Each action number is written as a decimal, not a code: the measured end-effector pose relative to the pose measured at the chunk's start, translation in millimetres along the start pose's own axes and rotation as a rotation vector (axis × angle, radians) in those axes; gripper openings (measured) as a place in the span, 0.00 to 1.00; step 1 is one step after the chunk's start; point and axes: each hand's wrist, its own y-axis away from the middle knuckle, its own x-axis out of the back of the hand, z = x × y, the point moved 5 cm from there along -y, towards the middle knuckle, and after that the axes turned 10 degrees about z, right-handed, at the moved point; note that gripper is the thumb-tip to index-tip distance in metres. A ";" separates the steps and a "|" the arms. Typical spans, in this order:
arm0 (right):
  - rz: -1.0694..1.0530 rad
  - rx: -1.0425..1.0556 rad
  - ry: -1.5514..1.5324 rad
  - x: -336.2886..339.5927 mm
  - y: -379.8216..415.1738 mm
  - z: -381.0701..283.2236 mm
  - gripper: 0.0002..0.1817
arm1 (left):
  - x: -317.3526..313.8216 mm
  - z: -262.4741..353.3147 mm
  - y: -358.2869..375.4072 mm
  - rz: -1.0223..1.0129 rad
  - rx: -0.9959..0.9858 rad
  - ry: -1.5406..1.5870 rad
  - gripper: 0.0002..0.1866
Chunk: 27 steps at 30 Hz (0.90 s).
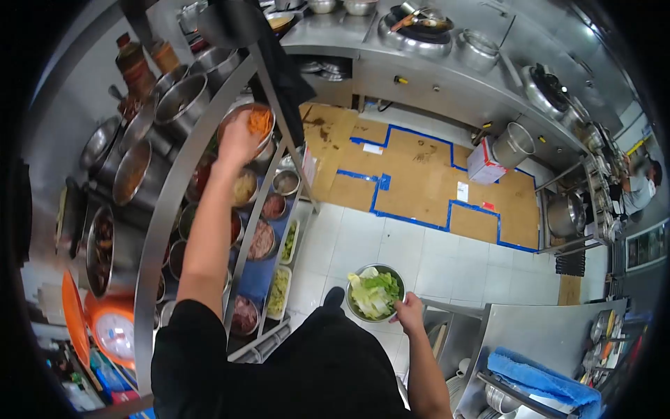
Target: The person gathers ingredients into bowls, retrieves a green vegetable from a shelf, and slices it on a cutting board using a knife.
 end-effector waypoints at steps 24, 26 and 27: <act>0.030 -0.028 -0.159 -44.9 33.0 -81.6 0.08 | -39.3 -167.1 -57.6 -0.169 0.425 0.772 0.35; 0.029 0.007 -0.195 -51.8 37.4 -97.0 0.10 | -26.6 -148.2 -52.9 -0.185 0.452 0.971 0.33; 0.030 0.030 -0.215 -53.1 39.0 -103.5 0.11 | -19.3 -133.5 -48.1 -0.212 0.437 1.053 0.32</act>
